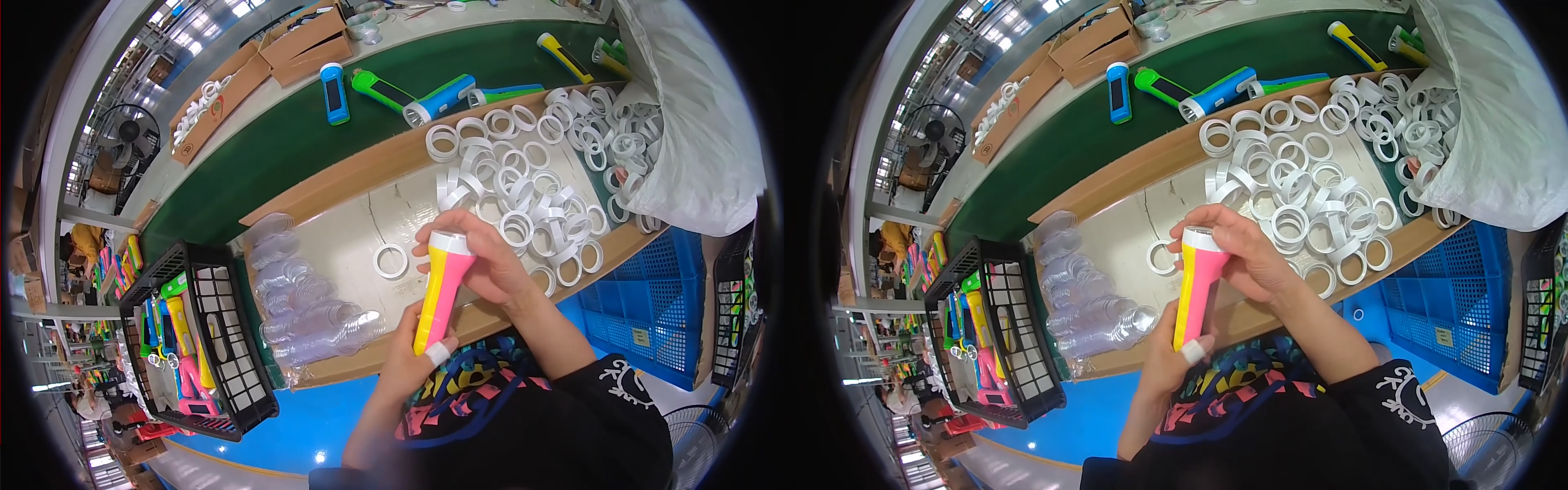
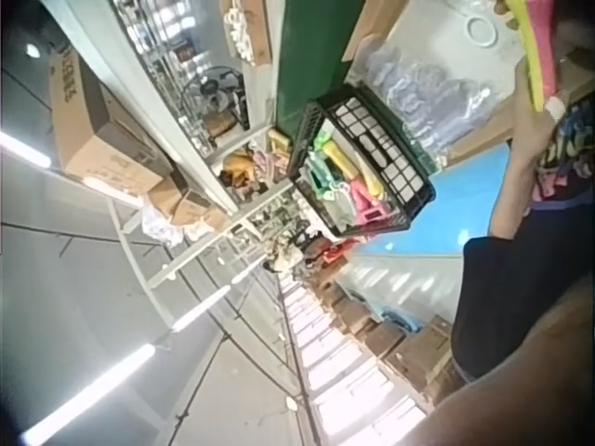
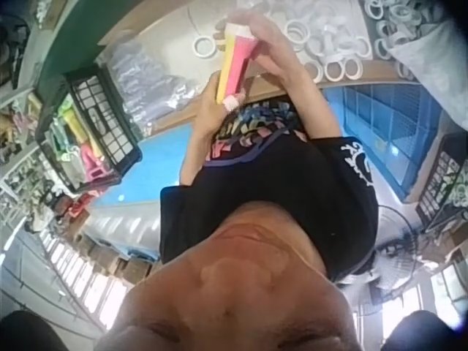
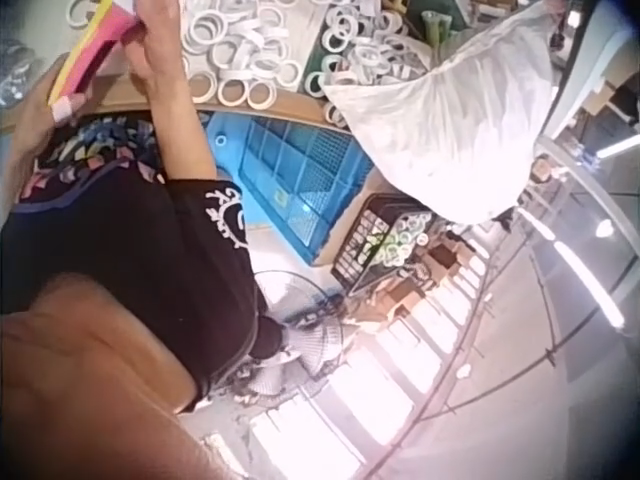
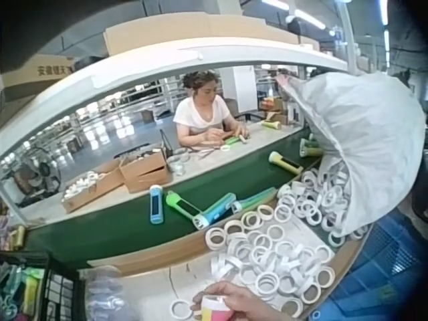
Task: Assembling various colored plastic flashlights on an assembly line.
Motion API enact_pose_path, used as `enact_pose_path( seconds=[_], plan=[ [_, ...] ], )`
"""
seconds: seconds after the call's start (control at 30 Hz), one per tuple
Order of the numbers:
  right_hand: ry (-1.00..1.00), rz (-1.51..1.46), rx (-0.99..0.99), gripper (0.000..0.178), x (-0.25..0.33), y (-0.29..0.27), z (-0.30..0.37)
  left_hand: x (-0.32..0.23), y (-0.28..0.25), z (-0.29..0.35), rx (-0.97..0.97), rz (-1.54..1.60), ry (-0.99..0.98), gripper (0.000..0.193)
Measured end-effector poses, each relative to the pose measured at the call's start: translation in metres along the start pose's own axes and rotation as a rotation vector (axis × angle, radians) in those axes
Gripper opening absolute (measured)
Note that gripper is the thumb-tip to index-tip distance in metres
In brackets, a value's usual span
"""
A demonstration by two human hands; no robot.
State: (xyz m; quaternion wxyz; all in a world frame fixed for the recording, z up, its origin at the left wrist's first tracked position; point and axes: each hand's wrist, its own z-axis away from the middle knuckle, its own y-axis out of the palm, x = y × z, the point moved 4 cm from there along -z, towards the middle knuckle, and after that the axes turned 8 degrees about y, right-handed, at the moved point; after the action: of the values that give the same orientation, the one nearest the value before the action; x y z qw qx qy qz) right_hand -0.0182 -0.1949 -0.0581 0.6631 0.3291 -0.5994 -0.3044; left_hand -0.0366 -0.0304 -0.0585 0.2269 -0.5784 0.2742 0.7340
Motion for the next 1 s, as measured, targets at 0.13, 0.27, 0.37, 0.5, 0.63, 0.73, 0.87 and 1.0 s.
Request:
enact_pose_path(
  seconds=[0.13, 0.27, 0.37, 0.5, 0.63, 0.73, 0.87, 1.0],
  plan=[
    [0.045, 0.073, 0.096, 0.043, 0.001, 0.017, 0.002, 0.008, 0.000, 0.007, 0.172, 0.396, -0.176, 0.049],
    [-0.031, 0.315, -0.029, 0.035, 0.000, 0.028, 0.003, -0.013, 0.000, 0.003, -0.063, -0.241, 0.052, 0.038],
    [-0.009, 0.277, -0.057, 0.040, 0.002, 0.040, 0.007, -0.002, -0.005, 0.011, 0.018, -0.060, -0.062, 0.033],
    [0.009, 0.133, -0.003, 0.054, -0.006, 0.052, 0.012, 0.010, 0.016, 0.026, 0.257, 0.602, -0.198, 0.033],
    [0.062, -0.318, 0.443, 0.060, -0.024, 0.054, 0.010, 0.009, 0.039, 0.044, 0.550, 1.171, -0.295, 0.060],
    [0.064, -0.142, 0.360, 0.054, -0.019, 0.062, 0.001, 0.008, 0.018, 0.039, 0.087, 0.675, -0.098, 0.051],
    [-0.037, 0.246, -0.109, 0.031, -0.011, 0.029, -0.014, -0.014, -0.019, -0.011, 0.025, -0.215, -0.022, 0.032],
    [-0.051, 0.568, -0.091, 0.030, 0.005, 0.032, -0.035, -0.031, -0.047, -0.020, -0.172, -0.877, 0.225, 0.037]
  ],
)
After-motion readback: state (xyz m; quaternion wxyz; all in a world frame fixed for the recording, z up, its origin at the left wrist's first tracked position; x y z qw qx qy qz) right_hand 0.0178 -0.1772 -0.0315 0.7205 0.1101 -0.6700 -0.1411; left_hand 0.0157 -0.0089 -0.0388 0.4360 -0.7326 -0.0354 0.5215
